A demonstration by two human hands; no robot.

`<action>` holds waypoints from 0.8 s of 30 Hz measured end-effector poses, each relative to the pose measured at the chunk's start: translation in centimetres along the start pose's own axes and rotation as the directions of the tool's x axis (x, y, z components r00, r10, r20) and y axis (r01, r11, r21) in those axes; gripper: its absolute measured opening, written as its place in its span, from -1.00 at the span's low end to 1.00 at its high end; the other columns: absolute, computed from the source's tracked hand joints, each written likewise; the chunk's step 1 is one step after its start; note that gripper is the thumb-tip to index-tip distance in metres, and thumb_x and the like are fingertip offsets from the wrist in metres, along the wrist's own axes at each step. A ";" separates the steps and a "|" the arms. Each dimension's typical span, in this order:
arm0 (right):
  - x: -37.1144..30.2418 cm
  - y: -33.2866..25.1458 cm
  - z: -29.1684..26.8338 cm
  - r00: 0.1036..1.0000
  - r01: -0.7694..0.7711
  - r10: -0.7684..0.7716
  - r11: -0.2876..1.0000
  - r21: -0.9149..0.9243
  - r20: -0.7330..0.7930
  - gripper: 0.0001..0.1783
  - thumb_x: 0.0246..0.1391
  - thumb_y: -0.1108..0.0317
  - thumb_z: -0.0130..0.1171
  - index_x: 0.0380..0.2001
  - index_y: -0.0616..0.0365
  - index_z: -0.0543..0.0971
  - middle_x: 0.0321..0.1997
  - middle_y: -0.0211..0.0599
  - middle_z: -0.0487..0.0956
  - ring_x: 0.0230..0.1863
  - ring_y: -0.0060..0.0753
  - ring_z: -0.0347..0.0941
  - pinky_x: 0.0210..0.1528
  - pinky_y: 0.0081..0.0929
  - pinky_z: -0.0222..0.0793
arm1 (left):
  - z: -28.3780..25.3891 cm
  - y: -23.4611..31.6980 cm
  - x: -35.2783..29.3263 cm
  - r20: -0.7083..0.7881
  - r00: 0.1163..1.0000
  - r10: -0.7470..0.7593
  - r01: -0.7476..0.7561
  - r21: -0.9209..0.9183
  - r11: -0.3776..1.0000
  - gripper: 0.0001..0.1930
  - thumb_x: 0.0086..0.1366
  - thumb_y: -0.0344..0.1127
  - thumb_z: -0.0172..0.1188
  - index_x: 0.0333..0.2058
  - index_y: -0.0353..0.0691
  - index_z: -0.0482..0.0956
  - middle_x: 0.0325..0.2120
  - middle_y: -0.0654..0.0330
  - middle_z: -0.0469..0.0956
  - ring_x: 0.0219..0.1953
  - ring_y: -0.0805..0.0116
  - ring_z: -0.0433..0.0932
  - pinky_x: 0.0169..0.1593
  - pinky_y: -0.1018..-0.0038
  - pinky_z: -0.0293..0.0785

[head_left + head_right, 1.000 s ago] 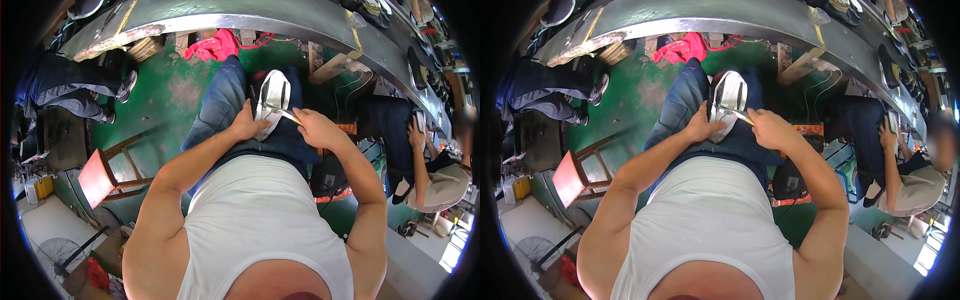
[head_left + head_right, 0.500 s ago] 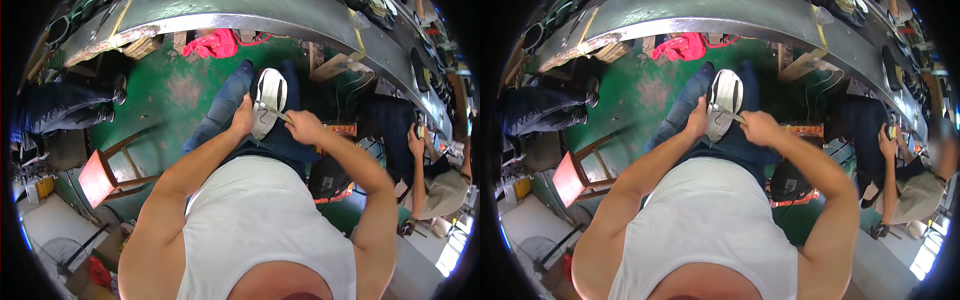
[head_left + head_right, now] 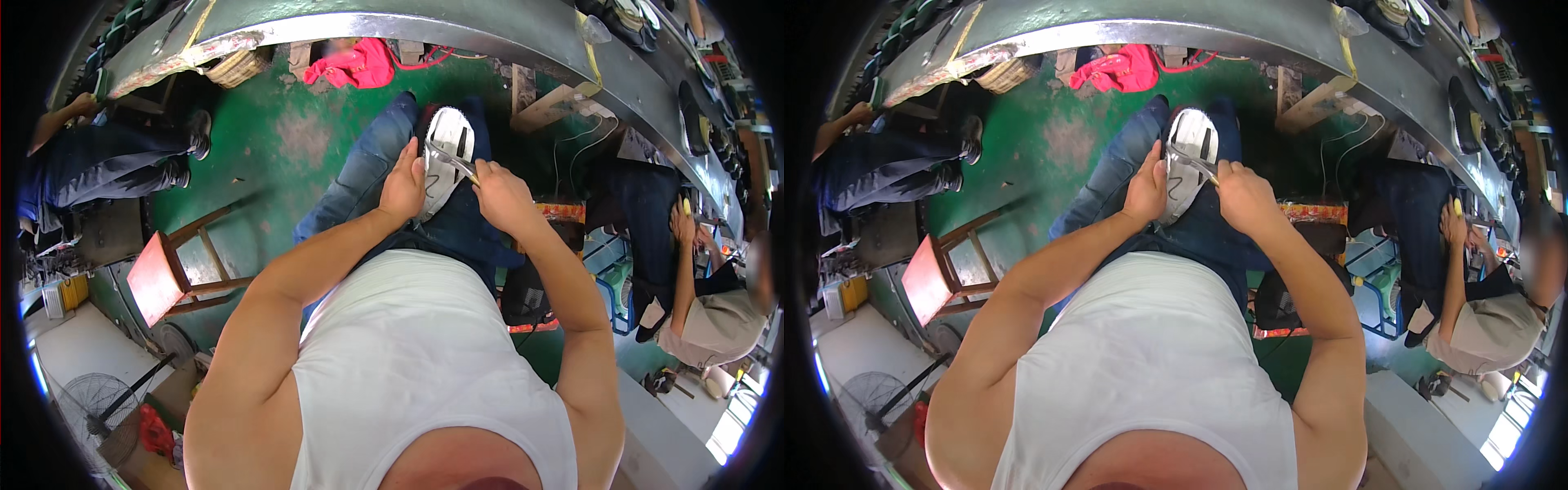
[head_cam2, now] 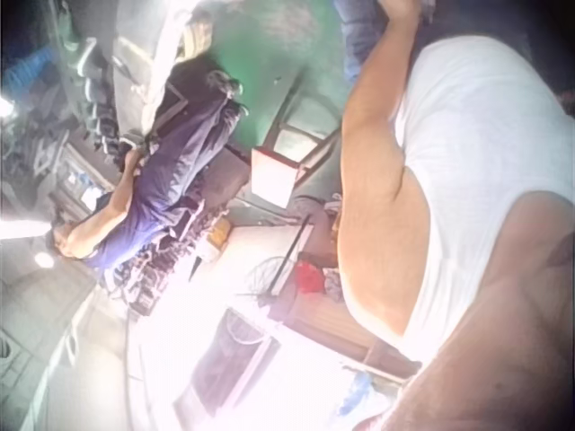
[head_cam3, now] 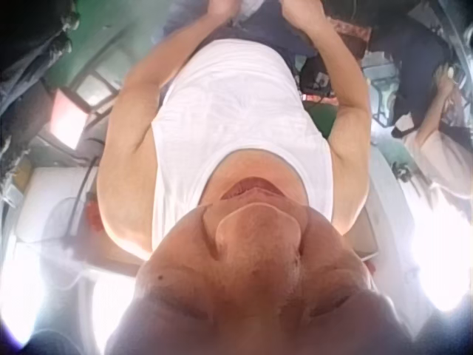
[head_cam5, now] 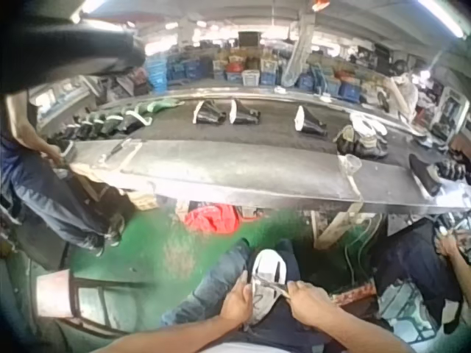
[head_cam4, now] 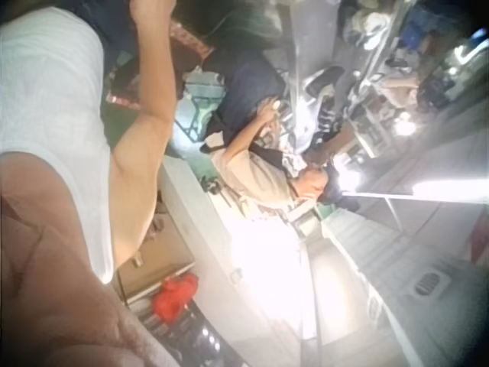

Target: Manually lasting the upper of a shoe onto a last using pincers and adhesive.

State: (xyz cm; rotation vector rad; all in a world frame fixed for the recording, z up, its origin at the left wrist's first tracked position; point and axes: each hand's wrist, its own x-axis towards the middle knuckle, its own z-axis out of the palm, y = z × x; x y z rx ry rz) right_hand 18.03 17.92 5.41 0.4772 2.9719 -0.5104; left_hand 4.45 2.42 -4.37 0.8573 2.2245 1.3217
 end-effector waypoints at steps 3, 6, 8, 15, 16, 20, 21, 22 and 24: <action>0.2 1.3 1.8 0.997 -0.081 0.081 0.990 0.113 0.003 -0.76 0.13 0.32 0.15 -0.20 0.22 0.45 -0.19 0.03 0.56 -0.19 0.13 0.53 -0.14 -0.08 0.47 | -0.1 -0.3 -0.1 0.022 0.999 0.048 -0.050 0.070 0.996 -0.45 0.48 -0.10 -0.18 0.36 -0.15 0.14 0.33 -0.22 0.11 0.25 -0.16 0.29 0.22 0.20 0.34; -1.2 2.5 4.2 0.988 -0.077 0.104 0.972 0.223 -0.114 -0.76 0.15 0.28 0.14 -0.18 0.17 0.48 -0.22 0.01 0.59 -0.20 0.14 0.53 -0.13 -0.08 0.46 | -0.9 0.6 -0.6 0.129 0.988 0.084 -0.109 0.203 0.973 -0.46 0.45 -0.11 -0.11 0.37 0.09 0.14 0.36 -0.25 0.01 0.13 -0.19 0.43 0.12 0.19 0.45; -1.5 3.6 4.6 0.992 -0.112 0.122 0.969 0.222 -0.032 -0.77 0.15 0.28 0.15 -0.20 0.19 0.48 -0.29 -0.02 0.60 -0.28 0.08 0.56 -0.20 -0.12 0.48 | -1.4 0.9 -0.6 0.248 0.954 0.168 -0.247 0.336 0.909 -0.43 0.41 -0.12 -0.04 0.37 0.30 0.13 0.36 -0.36 -0.10 -0.09 -0.24 0.58 -0.05 0.18 0.57; 0.7 4.6 -2.3 0.842 -0.425 0.176 0.799 0.426 0.510 -0.71 0.22 0.21 0.10 -0.24 0.27 0.52 -0.45 -0.08 0.57 -0.54 -0.21 0.56 -0.44 -0.29 0.48 | -3.1 2.1 0.9 0.323 0.945 0.049 -0.184 0.403 0.896 -0.40 0.41 -0.15 -0.04 0.39 0.26 0.07 0.33 -0.46 -0.12 -0.14 -0.33 0.57 -0.02 0.10 0.54; 0.6 4.3 -1.5 0.835 -0.437 0.183 0.793 0.425 0.519 -0.71 0.22 0.21 0.10 -0.24 0.27 0.52 -0.45 -0.08 0.57 -0.54 -0.21 0.56 -0.44 -0.29 0.48 | -3.4 3.3 1.1 0.368 0.930 0.000 -0.162 0.409 0.898 -0.40 0.42 -0.14 -0.05 0.39 0.26 0.05 0.33 -0.47 -0.14 -0.13 -0.33 0.57 -0.01 0.09 0.53; 3.0 2.8 1.5 0.998 -0.046 0.056 0.912 0.409 -0.012 -0.52 0.34 0.02 -0.11 -0.30 0.30 0.48 -0.38 0.18 0.56 -0.27 0.29 0.50 -0.20 -0.02 0.39 | -3.6 4.1 1.0 0.462 0.885 -0.061 -0.166 0.436 0.885 -0.42 0.43 -0.10 -0.09 0.40 0.28 0.04 0.34 -0.49 -0.19 -0.12 -0.32 0.57 0.01 0.07 0.52; 3.8 2.4 1.6 0.998 -0.053 0.043 0.965 0.257 0.044 -0.50 0.35 0.01 -0.12 -0.34 0.30 0.47 -0.37 0.18 0.57 -0.28 0.29 0.50 -0.21 0.02 0.38 | -3.9 4.4 1.0 0.461 0.885 -0.064 -0.165 0.438 0.884 -0.42 0.43 -0.10 -0.09 0.40 0.28 0.04 0.34 -0.49 -0.19 -0.12 -0.32 0.57 0.01 0.07 0.52; 3.8 2.3 1.2 0.998 -0.054 0.044 0.964 0.259 0.044 -0.50 0.35 0.01 -0.12 -0.34 0.30 0.47 -0.37 0.18 0.57 -0.28 0.29 0.50 -0.21 0.02 0.38 | -4.3 4.9 1.0 0.484 0.869 -0.108 -0.135 0.440 0.888 -0.41 0.43 -0.08 -0.08 0.40 0.29 0.03 0.34 -0.48 -0.24 -0.06 -0.34 0.54 0.05 0.10 0.50; 3.9 1.9 -0.2 0.984 -0.110 0.046 0.918 0.381 0.172 -0.48 0.35 0.00 -0.15 -0.36 0.30 0.47 -0.35 0.21 0.56 -0.26 0.30 0.50 -0.19 0.06 0.38 | -4.5 3.6 0.5 0.499 0.853 -0.153 -0.100 0.444 0.890 -0.41 0.43 -0.05 -0.07 0.40 0.30 0.03 0.35 -0.48 -0.28 0.00 -0.36 0.50 0.09 0.13 0.48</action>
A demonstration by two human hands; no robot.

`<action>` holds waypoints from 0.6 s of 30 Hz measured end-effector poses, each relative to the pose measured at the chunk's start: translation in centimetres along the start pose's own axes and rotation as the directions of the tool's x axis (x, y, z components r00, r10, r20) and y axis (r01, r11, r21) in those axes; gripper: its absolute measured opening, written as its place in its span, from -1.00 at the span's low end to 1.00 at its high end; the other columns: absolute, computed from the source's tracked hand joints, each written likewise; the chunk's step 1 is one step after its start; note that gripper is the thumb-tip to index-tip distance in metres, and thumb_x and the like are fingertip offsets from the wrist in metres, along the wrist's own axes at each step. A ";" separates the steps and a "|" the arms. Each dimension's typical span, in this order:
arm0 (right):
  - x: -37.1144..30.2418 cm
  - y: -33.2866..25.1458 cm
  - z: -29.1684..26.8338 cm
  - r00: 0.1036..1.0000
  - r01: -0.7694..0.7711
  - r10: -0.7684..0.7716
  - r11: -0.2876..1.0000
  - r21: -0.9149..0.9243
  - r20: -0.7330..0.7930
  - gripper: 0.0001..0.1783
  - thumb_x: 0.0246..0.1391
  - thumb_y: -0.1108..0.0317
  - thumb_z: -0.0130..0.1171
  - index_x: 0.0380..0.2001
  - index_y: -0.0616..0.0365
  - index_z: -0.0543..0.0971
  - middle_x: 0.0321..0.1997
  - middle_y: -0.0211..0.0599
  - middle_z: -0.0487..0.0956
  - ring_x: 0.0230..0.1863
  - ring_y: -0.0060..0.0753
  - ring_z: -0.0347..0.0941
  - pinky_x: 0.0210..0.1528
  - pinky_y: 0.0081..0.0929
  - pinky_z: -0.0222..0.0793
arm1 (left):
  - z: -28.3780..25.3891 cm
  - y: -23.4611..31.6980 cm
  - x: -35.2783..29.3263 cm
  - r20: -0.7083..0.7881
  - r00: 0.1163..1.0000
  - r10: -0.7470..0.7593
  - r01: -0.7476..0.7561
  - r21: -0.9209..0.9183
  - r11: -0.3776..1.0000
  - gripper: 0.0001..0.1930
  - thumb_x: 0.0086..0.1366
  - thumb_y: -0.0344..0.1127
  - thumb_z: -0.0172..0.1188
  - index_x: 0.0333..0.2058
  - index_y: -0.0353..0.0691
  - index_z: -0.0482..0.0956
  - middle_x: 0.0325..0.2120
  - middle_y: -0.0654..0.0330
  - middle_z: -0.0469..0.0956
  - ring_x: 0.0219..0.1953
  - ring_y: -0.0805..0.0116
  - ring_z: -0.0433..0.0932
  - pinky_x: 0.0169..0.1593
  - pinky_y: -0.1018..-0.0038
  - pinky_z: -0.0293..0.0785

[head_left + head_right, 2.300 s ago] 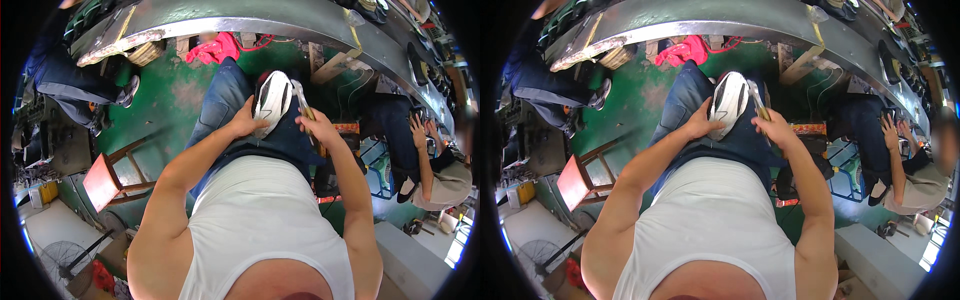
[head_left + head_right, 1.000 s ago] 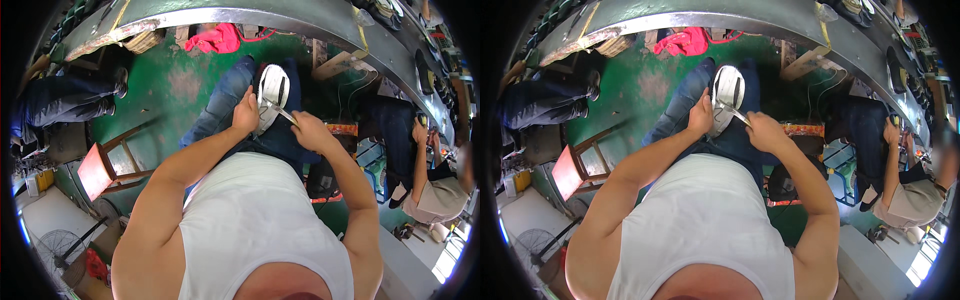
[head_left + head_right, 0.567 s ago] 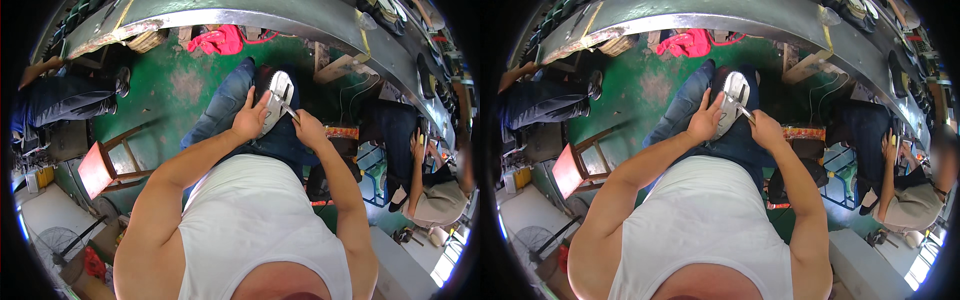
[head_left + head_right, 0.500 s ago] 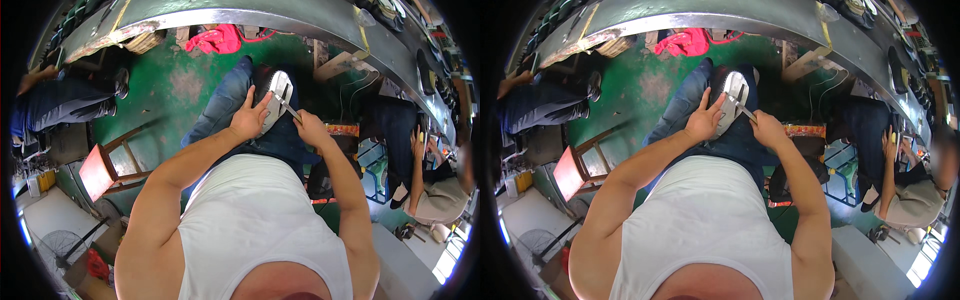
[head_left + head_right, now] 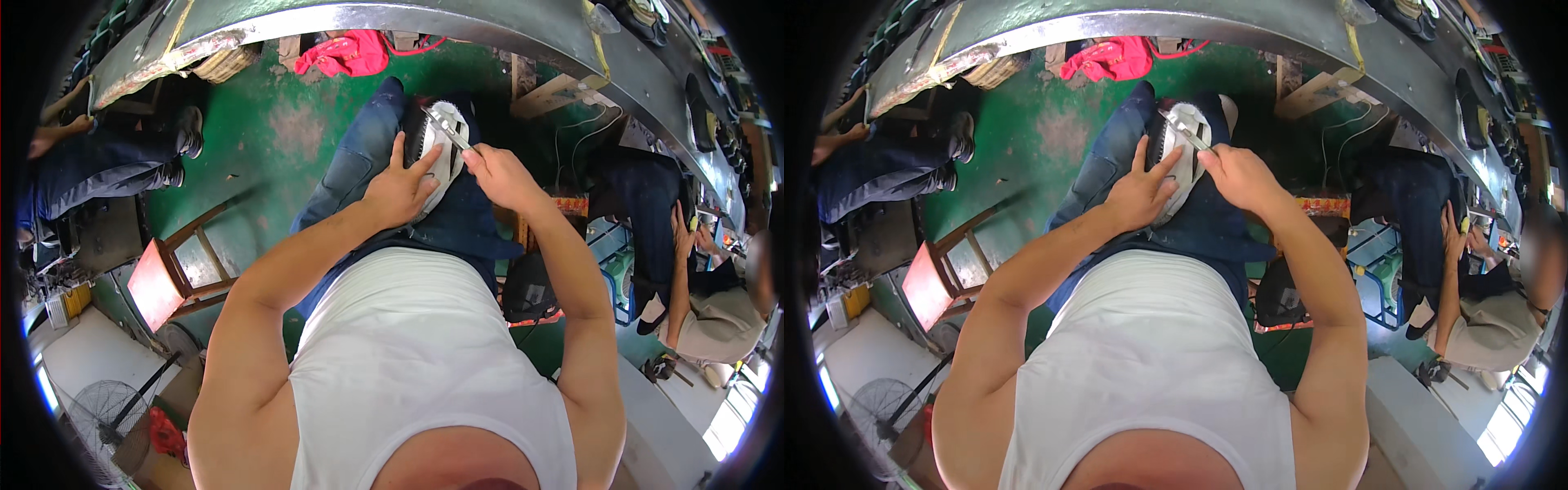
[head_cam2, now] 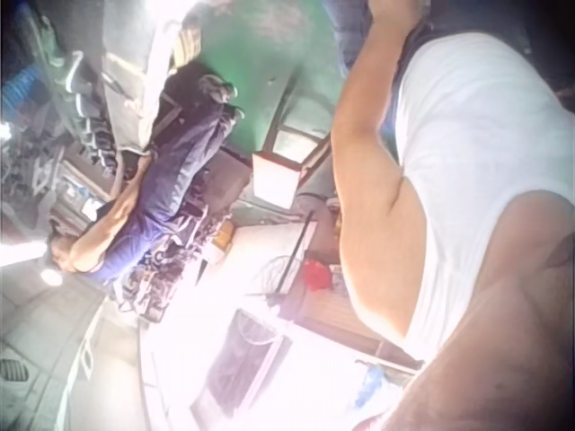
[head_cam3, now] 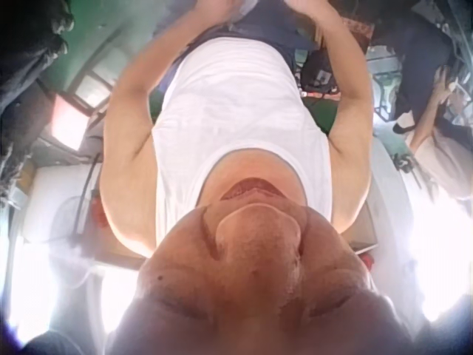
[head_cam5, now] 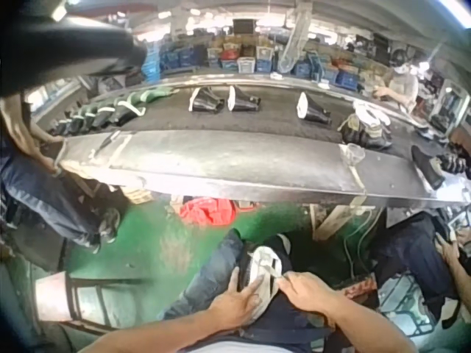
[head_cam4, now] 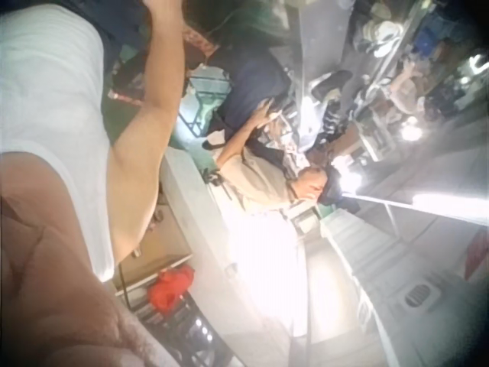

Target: Manually lasting the upper of a shoe onto a last using pincers and adhesive.

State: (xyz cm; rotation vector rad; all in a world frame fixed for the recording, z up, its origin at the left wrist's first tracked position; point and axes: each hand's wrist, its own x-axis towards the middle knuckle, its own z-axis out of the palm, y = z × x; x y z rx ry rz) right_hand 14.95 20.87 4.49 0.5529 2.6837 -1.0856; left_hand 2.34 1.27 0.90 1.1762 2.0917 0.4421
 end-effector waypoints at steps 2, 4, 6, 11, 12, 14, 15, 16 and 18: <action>-1.0 0.4 1.4 0.999 0.042 -0.043 0.997 -0.065 -0.011 -0.49 0.35 0.01 -0.15 -0.35 0.30 0.47 -0.36 0.21 0.56 -0.26 0.30 0.50 -0.20 0.06 0.38 | 3.1 -3.2 -0.3 -0.346 0.924 0.165 -0.236 -0.173 0.956 -0.30 0.40 -0.04 0.02 0.41 -0.01 -0.01 0.32 -0.47 -0.07 0.13 -0.34 0.41 0.19 0.20 0.39; -1.4 0.3 1.5 1.000 0.004 -0.001 0.995 -0.100 0.028 -0.50 0.35 0.01 -0.15 -0.33 0.29 0.47 -0.36 0.21 0.56 -0.26 0.29 0.50 -0.21 0.05 0.37 | 3.0 -2.6 -1.0 -0.289 0.957 -0.015 -0.089 -0.343 0.935 -0.25 0.37 -0.04 0.06 0.40 -0.19 -0.03 0.28 -0.45 0.06 0.19 -0.29 0.36 0.22 0.24 0.34; -2.3 -0.2 1.7 0.998 0.049 -0.048 0.998 0.026 -0.036 -0.50 0.35 0.00 -0.15 -0.33 0.28 0.48 -0.36 0.20 0.56 -0.26 0.29 0.49 -0.20 0.04 0.37 | 2.1 -1.8 -1.7 -0.213 0.965 -0.152 0.040 -0.452 0.891 -0.14 0.32 -0.10 0.15 0.33 -0.59 -0.08 0.14 -0.41 0.35 0.25 -0.16 0.34 0.28 0.32 0.27; -3.7 0.3 2.8 0.988 -0.097 0.094 0.995 0.016 0.121 -0.51 0.34 -0.01 -0.11 -0.33 0.26 0.52 -0.40 0.11 0.58 -0.26 0.26 0.50 -0.18 -0.04 0.38 | 1.6 -2.4 -1.9 -0.174 0.984 -0.048 -0.028 -0.412 0.911 0.00 0.20 -0.15 0.29 0.39 -0.42 -0.18 0.16 -0.38 0.34 0.22 -0.13 0.39 0.28 0.34 0.26; -4.3 0.4 2.4 0.971 -0.189 0.160 0.968 0.165 0.177 -0.52 0.32 0.00 -0.07 -0.32 0.27 0.53 -0.43 0.00 0.60 -0.34 0.06 0.56 -0.25 -0.14 0.40 | 1.2 -2.1 -2.1 -0.135 0.991 -0.015 -0.037 -0.374 0.927 0.06 0.14 -0.17 0.35 0.40 -0.37 -0.21 0.15 -0.37 0.35 0.20 -0.14 0.41 0.28 0.34 0.27; -5.2 1.1 3.1 0.984 -0.179 0.166 0.937 0.299 0.069 -0.52 0.32 0.00 -0.06 -0.32 0.27 0.53 -0.45 -0.06 0.60 -0.38 -0.08 0.56 -0.28 -0.23 0.40 | -0.5 -1.7 -1.4 -0.009 0.998 -0.058 0.050 -0.367 0.929 0.11 0.10 -0.20 0.38 0.41 -0.33 -0.25 0.14 -0.36 0.37 0.18 -0.14 0.42 0.27 0.33 0.28; -5.8 1.8 3.7 0.983 -0.151 0.181 0.892 0.425 -0.031 -0.52 0.31 0.00 -0.05 -0.33 0.27 0.53 -0.48 -0.13 0.60 -0.42 -0.22 0.56 -0.31 -0.31 0.40 | -1.1 -1.5 -1.1 0.118 0.987 -0.107 0.143 -0.352 0.925 0.16 0.05 -0.22 0.40 0.42 -0.29 -0.30 0.12 -0.34 0.39 0.16 -0.15 0.44 0.26 0.32 0.29; -6.3 2.6 4.3 0.977 -0.117 0.178 0.905 0.410 -0.114 -0.60 0.29 0.07 0.01 -0.25 0.26 0.55 -0.52 -0.31 0.58 -0.49 -0.46 0.50 -0.35 -0.43 0.40 | -1.5 -1.4 -0.9 0.027 0.996 -0.087 0.091 -0.309 0.947 0.06 0.04 -0.26 0.39 0.41 -0.26 -0.12 0.05 -0.30 0.47 0.07 -0.16 0.51 0.19 0.28 0.37; -7.2 4.0 4.3 0.963 -0.139 0.243 0.818 0.558 -0.117 -0.65 0.28 0.14 0.05 -0.17 0.25 0.54 -0.46 -0.36 0.58 -0.47 -0.49 0.48 -0.32 -0.46 0.40 | -4.5 -1.0 -1.1 -0.064 0.998 -0.017 -0.001 -0.272 0.962 -0.04 0.03 -0.29 0.40 0.36 -0.28 0.04 0.05 -0.26 0.48 0.08 -0.08 0.51 0.20 0.32 0.37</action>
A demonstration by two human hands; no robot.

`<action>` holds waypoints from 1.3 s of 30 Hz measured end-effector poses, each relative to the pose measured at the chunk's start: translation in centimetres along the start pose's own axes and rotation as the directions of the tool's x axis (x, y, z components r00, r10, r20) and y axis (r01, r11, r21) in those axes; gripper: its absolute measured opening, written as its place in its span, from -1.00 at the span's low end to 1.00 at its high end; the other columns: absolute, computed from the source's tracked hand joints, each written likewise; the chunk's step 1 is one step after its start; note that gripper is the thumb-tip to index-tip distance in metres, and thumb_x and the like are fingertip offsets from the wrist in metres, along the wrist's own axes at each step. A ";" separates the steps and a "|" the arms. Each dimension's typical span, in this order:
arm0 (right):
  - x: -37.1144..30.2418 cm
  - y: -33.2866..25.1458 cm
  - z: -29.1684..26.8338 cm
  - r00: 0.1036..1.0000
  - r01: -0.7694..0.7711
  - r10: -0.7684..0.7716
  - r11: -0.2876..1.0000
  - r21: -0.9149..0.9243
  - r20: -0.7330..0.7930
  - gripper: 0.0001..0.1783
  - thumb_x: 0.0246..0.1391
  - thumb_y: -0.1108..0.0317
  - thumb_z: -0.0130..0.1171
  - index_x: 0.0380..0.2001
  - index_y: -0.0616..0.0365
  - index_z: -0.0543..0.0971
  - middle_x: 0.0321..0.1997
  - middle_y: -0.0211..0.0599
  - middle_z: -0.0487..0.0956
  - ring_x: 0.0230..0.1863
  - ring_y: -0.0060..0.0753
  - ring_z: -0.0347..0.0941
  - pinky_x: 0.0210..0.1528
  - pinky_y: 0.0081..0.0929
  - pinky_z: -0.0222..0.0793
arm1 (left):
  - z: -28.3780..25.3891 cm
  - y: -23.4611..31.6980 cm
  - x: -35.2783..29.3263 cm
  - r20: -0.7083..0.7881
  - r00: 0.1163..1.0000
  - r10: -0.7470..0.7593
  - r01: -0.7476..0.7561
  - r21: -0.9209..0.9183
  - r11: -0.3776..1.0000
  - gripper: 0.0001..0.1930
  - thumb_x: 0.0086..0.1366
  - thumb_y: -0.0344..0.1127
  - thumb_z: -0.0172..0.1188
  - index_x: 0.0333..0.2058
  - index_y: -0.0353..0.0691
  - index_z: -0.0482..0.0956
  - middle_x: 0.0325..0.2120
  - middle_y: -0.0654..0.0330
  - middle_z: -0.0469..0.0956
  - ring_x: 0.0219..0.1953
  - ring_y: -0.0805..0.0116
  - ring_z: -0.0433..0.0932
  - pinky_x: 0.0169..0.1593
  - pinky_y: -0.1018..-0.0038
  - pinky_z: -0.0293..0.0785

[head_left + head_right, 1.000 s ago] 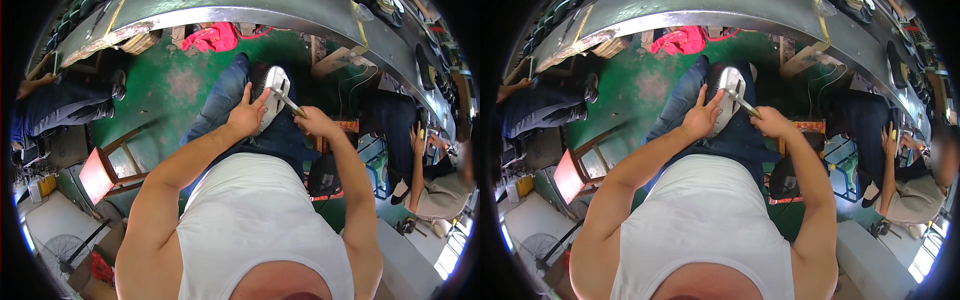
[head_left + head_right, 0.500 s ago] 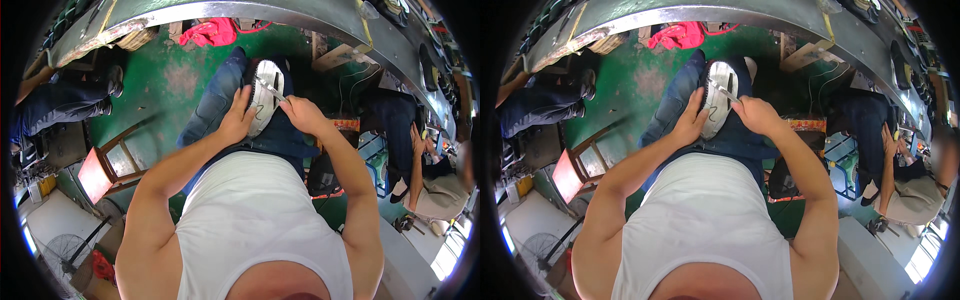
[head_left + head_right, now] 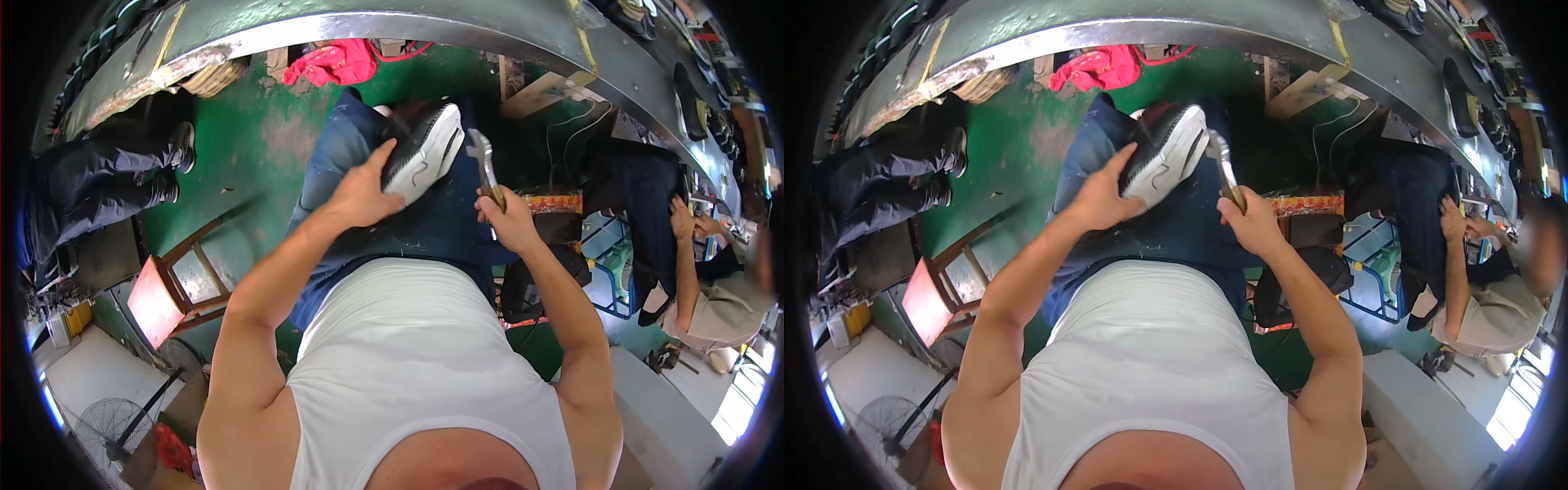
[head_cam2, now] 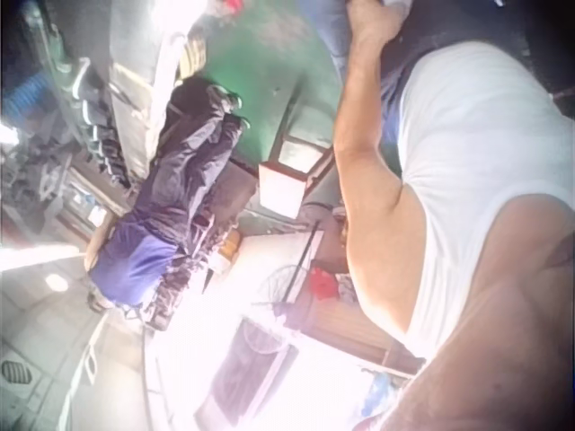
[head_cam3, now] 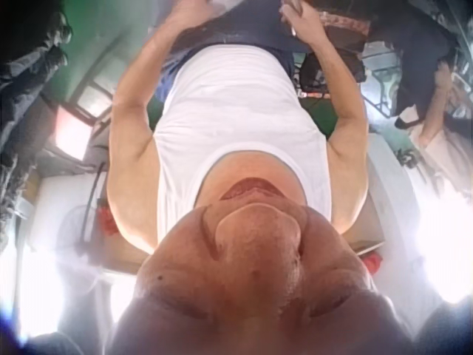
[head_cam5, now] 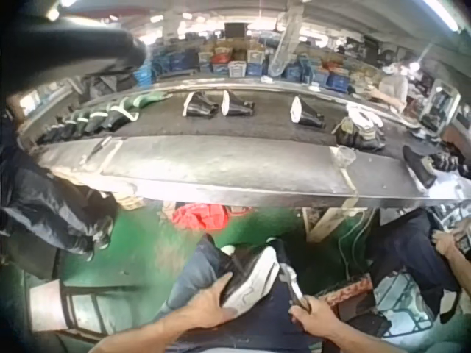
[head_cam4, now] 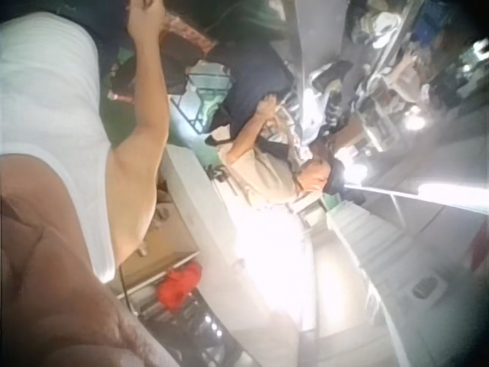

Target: Manually lasting the upper of a shoe onto a last using pincers and adhesive.

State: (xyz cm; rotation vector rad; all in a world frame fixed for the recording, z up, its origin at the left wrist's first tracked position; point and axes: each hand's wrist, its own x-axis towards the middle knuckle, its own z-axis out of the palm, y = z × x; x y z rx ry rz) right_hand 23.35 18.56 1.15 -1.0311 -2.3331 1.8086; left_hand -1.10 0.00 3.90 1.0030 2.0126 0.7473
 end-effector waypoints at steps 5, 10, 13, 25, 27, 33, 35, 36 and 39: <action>-1.5 -0.1 -1.3 0.997 -0.072 0.075 0.894 0.443 0.012 -0.59 0.23 0.31 0.10 0.11 0.21 0.40 -0.16 -0.39 0.50 -0.28 -0.59 0.40 -0.16 -0.59 0.34 | -6.9 4.5 0.7 -0.320 0.925 0.206 -0.244 -0.084 0.966 -0.47 0.03 -0.47 0.39 0.01 -0.33 0.44 -0.23 0.07 0.61 -0.16 0.38 0.60 -0.04 0.45 0.52; -2.6 -0.8 -1.0 0.997 -0.057 0.065 0.981 0.187 -0.034 -0.80 0.25 0.28 0.06 -0.26 0.19 0.54 -0.48 -0.45 0.53 -0.43 -0.62 0.41 -0.32 -0.58 0.32 | -6.7 7.6 4.7 -0.309 0.881 0.358 -0.468 -0.461 0.754 -0.56 0.12 -0.35 0.44 -0.10 -0.37 0.45 -0.37 0.14 0.61 -0.35 0.55 0.55 -0.28 0.55 0.51; -2.9 -1.7 -1.3 0.997 -0.075 0.072 0.993 0.093 0.039 -0.73 0.25 0.30 0.06 -0.10 0.26 0.53 -0.33 -0.37 0.57 -0.35 -0.58 0.44 -0.22 -0.54 0.37 | -4.5 5.6 9.4 -0.168 0.979 0.118 -0.142 -0.135 0.981 -0.51 0.25 -0.04 0.32 -0.08 -0.38 0.49 -0.46 0.15 0.60 -0.47 0.48 0.51 -0.40 0.38 0.47; -3.4 -6.1 -3.0 0.939 -0.009 0.102 0.962 -0.272 0.330 -0.60 0.17 0.32 0.12 0.07 0.18 0.48 -0.44 -0.22 0.49 -0.39 -0.41 0.40 -0.24 -0.41 0.36 | 6.8 -4.2 2.6 -0.102 0.992 0.080 -0.117 -0.440 0.890 -0.48 0.54 -0.08 -0.27 0.28 -0.31 0.27 0.18 -0.09 0.40 0.25 0.11 0.36 0.31 0.40 0.20; -3.4 -6.7 -3.1 0.936 -0.001 0.114 0.947 -0.320 0.332 -0.56 0.16 0.33 0.13 0.12 0.17 0.47 -0.45 -0.22 0.47 -0.39 -0.42 0.38 -0.24 -0.43 0.35 | 6.9 -4.4 2.5 -0.123 0.989 0.076 -0.122 -0.421 0.899 -0.48 0.54 -0.08 -0.27 0.28 -0.31 0.27 0.19 -0.11 0.39 0.25 0.06 0.36 0.31 0.38 0.20; -2.8 -6.9 -2.8 0.931 0.149 0.002 0.910 -0.387 0.364 -0.44 0.14 0.34 0.16 0.21 0.26 0.39 -0.27 0.04 0.60 -0.20 -0.02 0.56 -0.08 -0.22 0.40 | 7.3 -4.3 2.4 -0.102 0.993 0.052 -0.088 -0.393 0.915 -0.48 0.54 -0.08 -0.31 0.28 -0.29 0.26 0.21 -0.15 0.35 0.28 0.00 0.31 0.33 0.34 0.16; -2.4 -7.3 -2.5 0.930 0.262 -0.082 0.832 -0.489 0.359 -0.43 0.14 0.32 0.16 0.19 0.36 0.38 -0.06 0.19 0.56 0.01 0.15 0.50 0.06 -0.15 0.37 | 7.3 -4.2 2.4 -0.115 0.991 0.065 -0.103 -0.361 0.927 -0.47 0.54 -0.08 -0.33 0.28 -0.30 0.25 0.21 -0.15 0.34 0.29 0.00 0.29 0.34 0.34 0.14; -2.0 -8.0 -2.6 0.931 0.261 -0.081 0.831 -0.492 0.357 -0.43 0.14 0.32 0.16 0.19 0.36 0.38 -0.06 0.19 0.56 0.01 0.15 0.50 0.06 -0.15 0.37 | 7.4 -4.3 2.4 -0.114 0.991 0.069 -0.106 -0.363 0.926 -0.47 0.54 -0.08 -0.33 0.28 -0.30 0.25 0.21 -0.15 0.34 0.29 0.00 0.29 0.34 0.34 0.14; -1.3 -10.5 -3.4 0.907 0.274 -0.010 0.773 -0.572 0.422 -0.52 0.13 0.38 0.13 0.13 0.28 0.42 -0.42 -0.08 0.53 -0.36 -0.28 0.53 -0.24 -0.35 0.42 | 7.4 -4.3 2.4 -0.124 0.990 0.072 -0.120 -0.445 0.887 -0.47 0.54 -0.07 -0.33 0.28 -0.32 0.25 0.19 -0.14 0.37 0.28 0.02 0.32 0.33 0.35 0.16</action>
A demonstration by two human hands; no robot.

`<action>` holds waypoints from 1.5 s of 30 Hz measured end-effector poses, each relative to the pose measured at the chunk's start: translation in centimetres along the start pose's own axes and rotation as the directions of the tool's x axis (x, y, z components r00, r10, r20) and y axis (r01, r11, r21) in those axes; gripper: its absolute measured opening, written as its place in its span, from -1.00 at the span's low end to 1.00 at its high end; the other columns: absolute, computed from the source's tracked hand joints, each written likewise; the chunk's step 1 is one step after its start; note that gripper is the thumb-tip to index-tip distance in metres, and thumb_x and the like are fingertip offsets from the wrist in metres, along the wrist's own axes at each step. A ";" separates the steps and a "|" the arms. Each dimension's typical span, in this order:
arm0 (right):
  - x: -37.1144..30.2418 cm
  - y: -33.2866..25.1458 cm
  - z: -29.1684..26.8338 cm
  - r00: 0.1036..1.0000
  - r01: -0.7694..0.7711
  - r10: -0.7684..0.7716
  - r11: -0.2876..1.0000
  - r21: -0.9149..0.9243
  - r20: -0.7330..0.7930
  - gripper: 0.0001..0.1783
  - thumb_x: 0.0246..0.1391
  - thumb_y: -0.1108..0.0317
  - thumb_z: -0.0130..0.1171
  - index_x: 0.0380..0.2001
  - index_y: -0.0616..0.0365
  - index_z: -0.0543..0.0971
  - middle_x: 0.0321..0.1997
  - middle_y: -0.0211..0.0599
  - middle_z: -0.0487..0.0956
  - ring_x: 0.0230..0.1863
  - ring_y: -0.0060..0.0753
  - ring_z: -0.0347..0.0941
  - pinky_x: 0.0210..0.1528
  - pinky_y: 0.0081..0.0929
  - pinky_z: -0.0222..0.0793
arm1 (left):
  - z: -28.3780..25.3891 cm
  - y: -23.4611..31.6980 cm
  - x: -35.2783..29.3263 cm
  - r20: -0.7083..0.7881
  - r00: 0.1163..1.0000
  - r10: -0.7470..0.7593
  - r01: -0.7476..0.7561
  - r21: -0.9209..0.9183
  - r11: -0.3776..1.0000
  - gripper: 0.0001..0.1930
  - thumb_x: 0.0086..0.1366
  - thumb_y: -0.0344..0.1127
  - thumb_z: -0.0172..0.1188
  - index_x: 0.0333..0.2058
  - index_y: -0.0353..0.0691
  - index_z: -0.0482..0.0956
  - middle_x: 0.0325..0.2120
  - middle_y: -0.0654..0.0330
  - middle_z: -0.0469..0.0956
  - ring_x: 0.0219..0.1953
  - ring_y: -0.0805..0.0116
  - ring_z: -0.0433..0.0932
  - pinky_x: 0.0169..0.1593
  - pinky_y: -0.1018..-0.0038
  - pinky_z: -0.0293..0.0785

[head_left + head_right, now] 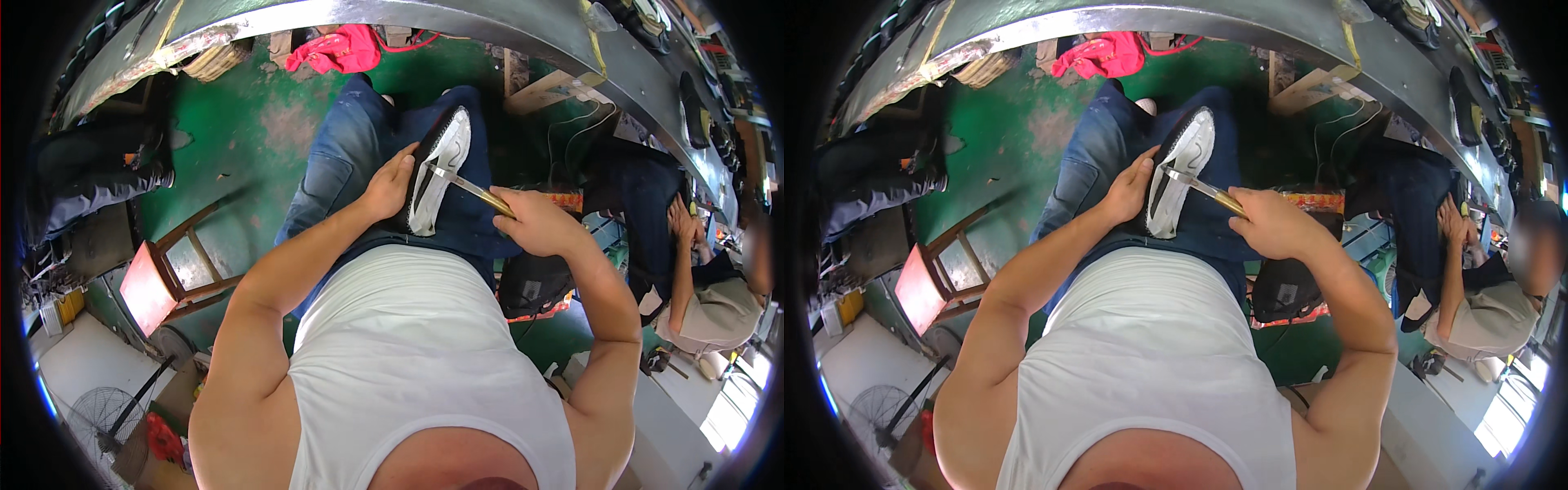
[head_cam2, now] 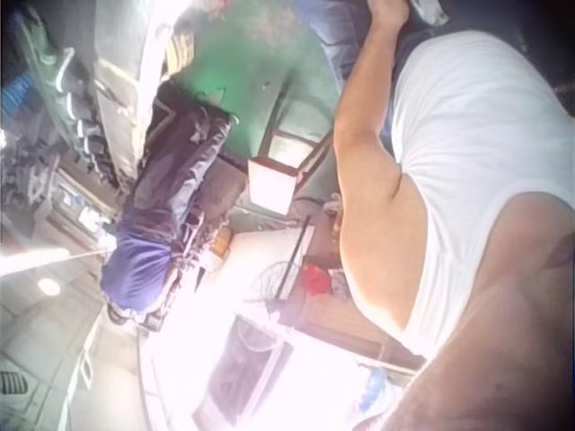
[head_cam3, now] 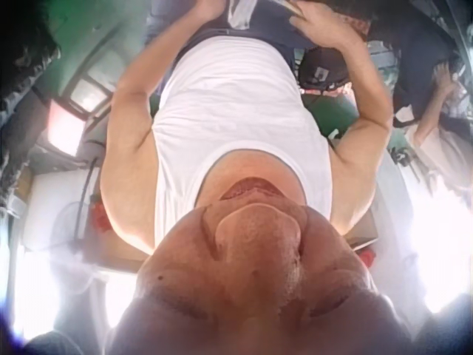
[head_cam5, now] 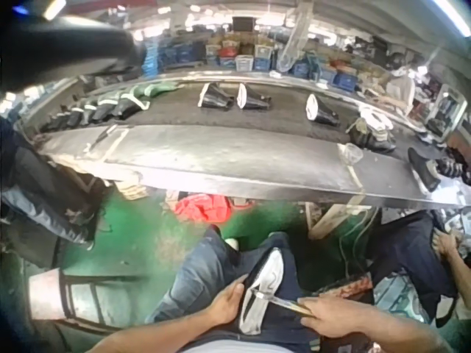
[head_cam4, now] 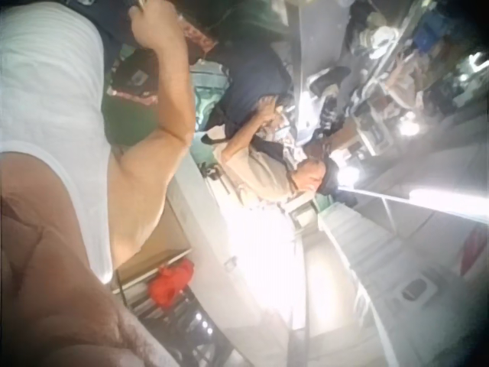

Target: Manually lasting the upper of a shoe onto a last using pincers and adhesive.

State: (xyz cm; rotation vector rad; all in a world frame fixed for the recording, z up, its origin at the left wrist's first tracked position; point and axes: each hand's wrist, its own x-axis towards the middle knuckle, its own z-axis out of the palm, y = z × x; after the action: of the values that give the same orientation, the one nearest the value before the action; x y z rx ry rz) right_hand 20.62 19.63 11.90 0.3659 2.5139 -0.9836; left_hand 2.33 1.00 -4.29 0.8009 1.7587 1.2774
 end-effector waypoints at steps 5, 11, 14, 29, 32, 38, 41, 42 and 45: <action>-0.1 0.7 -0.9 0.964 -0.187 0.133 0.955 0.231 0.232 -0.54 0.14 0.31 0.16 0.10 0.23 0.44 -0.46 -0.09 0.53 -0.40 -0.19 0.50 -0.28 -0.25 0.38 | 0.2 0.8 0.3 0.019 1.000 0.023 -0.023 -0.018 1.000 -0.48 0.54 -0.10 -0.34 0.28 -0.32 0.25 0.17 -0.13 0.40 0.26 0.05 0.35 0.32 0.37 0.18; -0.1 2.7 -0.3 0.963 -0.204 0.116 0.906 0.371 0.245 -0.61 0.17 0.32 0.17 0.05 0.17 0.49 -0.49 -0.44 0.45 -0.53 -0.62 0.36 -0.46 -0.53 0.34 | 0.6 -0.9 1.8 0.087 0.996 -0.011 0.026 -0.173 0.984 -0.48 0.55 -0.07 -0.32 0.29 -0.29 0.25 0.18 -0.07 0.40 0.25 0.13 0.35 0.32 0.38 0.18; -0.5 3.1 0.0 0.928 -0.329 0.189 0.818 0.471 0.320 -0.72 0.18 0.30 0.18 -0.12 0.24 0.49 -0.34 -0.46 0.44 -0.27 -0.64 0.36 -0.20 -0.52 0.39 | 1.0 -1.5 2.5 0.075 0.996 0.037 -0.034 -0.032 0.999 -0.47 0.55 -0.05 -0.31 0.30 -0.29 0.24 0.18 -0.04 0.40 0.25 0.19 0.34 0.32 0.40 0.18; 2.5 -0.7 -1.9 0.907 -0.337 0.283 0.932 0.133 0.312 -0.57 0.18 0.26 0.17 0.03 0.32 0.47 -0.30 -0.13 0.55 -0.21 -0.23 0.52 -0.09 -0.31 0.44 | 0.7 -1.7 2.1 0.169 0.983 -0.066 0.110 -0.265 0.958 -0.41 0.56 0.01 -0.37 0.33 -0.32 0.17 0.18 0.07 0.39 0.24 0.33 0.31 0.33 0.45 0.16; 3.6 -2.0 -3.1 0.919 -0.268 0.260 0.963 -0.015 0.295 -0.61 0.16 0.26 0.16 -0.04 0.34 0.49 -0.33 0.06 0.56 -0.23 0.00 0.53 -0.13 -0.22 0.40 | 0.7 -1.5 1.6 0.124 0.990 -0.061 0.086 -0.200 0.976 -0.40 0.56 0.01 -0.38 0.33 -0.33 0.16 0.19 0.05 0.38 0.26 0.31 0.30 0.34 0.45 0.14; 4.6 -2.3 -1.2 0.979 -0.081 0.115 0.978 -0.194 0.170 -0.71 0.20 0.23 0.10 -0.26 0.31 0.52 -0.39 0.11 0.58 -0.31 0.18 0.53 -0.22 -0.08 0.42 | 1.5 -3.2 0.3 -0.004 1.000 -0.018 0.016 -0.271 0.962 -0.36 0.54 0.00 -0.37 0.34 -0.45 0.08 0.33 -0.13 0.15 0.40 0.12 0.09 0.42 0.38 -0.05; 5.4 -0.5 1.5 0.997 -0.067 0.067 0.998 -0.004 0.040 -0.72 0.19 0.23 0.12 -0.29 0.29 0.52 -0.43 0.12 0.57 -0.32 0.23 0.51 -0.25 -0.07 0.40 | 0.1 0.5 -0.5 0.076 0.997 -0.012 0.050 -0.524 0.850 -0.31 0.54 0.04 -0.33 0.37 -0.45 -0.08 0.35 -0.06 0.11 0.39 0.20 0.08 0.41 0.40 -0.04; 5.6 -0.1 2.7 0.997 -0.056 0.056 0.998 0.001 0.045 -0.72 0.19 0.23 0.12 -0.29 0.29 0.52 -0.43 0.12 0.57 -0.32 0.23 0.51 -0.25 -0.07 0.40 | -0.5 1.8 -0.8 0.109 0.994 0.003 0.068 -0.643 0.763 -0.29 0.53 0.06 -0.32 0.38 -0.43 -0.12 0.35 -0.02 0.12 0.39 0.23 0.08 0.41 0.42 -0.03; 5.1 0.8 7.1 0.972 -0.005 0.078 0.951 0.308 -0.224 -0.76 0.14 0.27 0.20 -0.28 0.25 0.52 -0.46 0.06 0.55 -0.37 0.20 0.51 -0.29 -0.15 0.39 | -0.3 2.5 -0.2 0.050 0.999 0.009 0.023 -0.619 0.785 -0.28 0.52 -0.01 -0.16 0.42 -0.32 -0.20 0.35 0.04 0.10 0.36 0.29 0.10 0.38 0.45 0.01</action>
State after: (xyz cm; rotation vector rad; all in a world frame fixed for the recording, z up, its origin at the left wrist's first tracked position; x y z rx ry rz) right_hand 18.38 15.76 4.36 0.6603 2.5427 -1.3907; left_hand 2.25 1.42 -1.83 0.4293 1.1656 1.6813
